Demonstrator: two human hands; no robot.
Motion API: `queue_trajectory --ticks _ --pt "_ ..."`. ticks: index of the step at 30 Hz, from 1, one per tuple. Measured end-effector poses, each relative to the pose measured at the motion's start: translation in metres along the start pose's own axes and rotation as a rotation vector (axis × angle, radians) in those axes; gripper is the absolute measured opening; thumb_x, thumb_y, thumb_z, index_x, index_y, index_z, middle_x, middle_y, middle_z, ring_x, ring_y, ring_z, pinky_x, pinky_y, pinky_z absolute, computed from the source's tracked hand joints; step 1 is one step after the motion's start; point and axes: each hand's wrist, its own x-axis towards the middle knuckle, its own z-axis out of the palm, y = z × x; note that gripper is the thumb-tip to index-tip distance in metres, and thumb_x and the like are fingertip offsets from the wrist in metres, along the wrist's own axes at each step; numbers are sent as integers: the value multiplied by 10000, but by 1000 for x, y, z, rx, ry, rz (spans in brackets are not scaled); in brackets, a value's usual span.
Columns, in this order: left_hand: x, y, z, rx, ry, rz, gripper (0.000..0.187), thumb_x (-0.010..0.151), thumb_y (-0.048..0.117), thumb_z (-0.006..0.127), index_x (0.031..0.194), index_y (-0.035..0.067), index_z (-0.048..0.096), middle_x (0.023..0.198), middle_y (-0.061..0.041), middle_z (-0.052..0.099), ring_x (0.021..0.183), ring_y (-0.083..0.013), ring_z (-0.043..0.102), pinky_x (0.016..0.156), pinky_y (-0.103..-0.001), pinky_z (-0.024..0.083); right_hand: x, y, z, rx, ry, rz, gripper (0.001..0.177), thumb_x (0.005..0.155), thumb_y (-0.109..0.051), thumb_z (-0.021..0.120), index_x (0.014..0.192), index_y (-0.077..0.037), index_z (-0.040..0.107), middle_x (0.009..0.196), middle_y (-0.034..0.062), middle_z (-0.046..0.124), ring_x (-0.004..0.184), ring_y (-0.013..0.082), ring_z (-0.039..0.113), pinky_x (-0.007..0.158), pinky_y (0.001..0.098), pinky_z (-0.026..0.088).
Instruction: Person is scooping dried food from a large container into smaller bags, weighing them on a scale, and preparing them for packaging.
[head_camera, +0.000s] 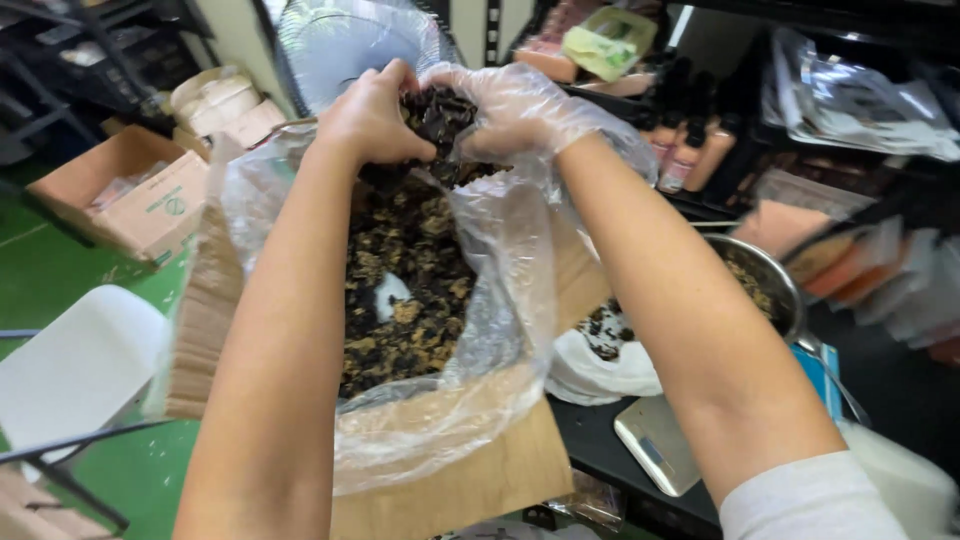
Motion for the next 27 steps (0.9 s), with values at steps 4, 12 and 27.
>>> queue_trajectory --ticks 4,12,27 --pt "20 85 18 -5 -3 143 727 627 398 832 1258 259 499 1247 -76 535 1165 -309 569 911 -528 453 -57 65 -25 -30 176 -44 757 632 -305 703 1368 -344 531 1053 125 668 951 321 622 811 414 461" --pt "87 273 144 -36 -126 488 809 597 402 903 1279 204 515 1295 -156 580 1139 -372 619 860 -563 511 -192 235 -28 -63 155 222 814 657 -339 708 1437 -300 480 1192 149 708 1021 374 669 800 467 487" --pt "162 362 536 -278 -625 524 952 538 303 1003 1385 272 568 1515 -168 433 1411 -450 458 1144 -579 413 -337 419 162 349 -38 925 965 640 -633 823 1495 -519 392 1500 6 503 1390 277 490 1173 402 393"
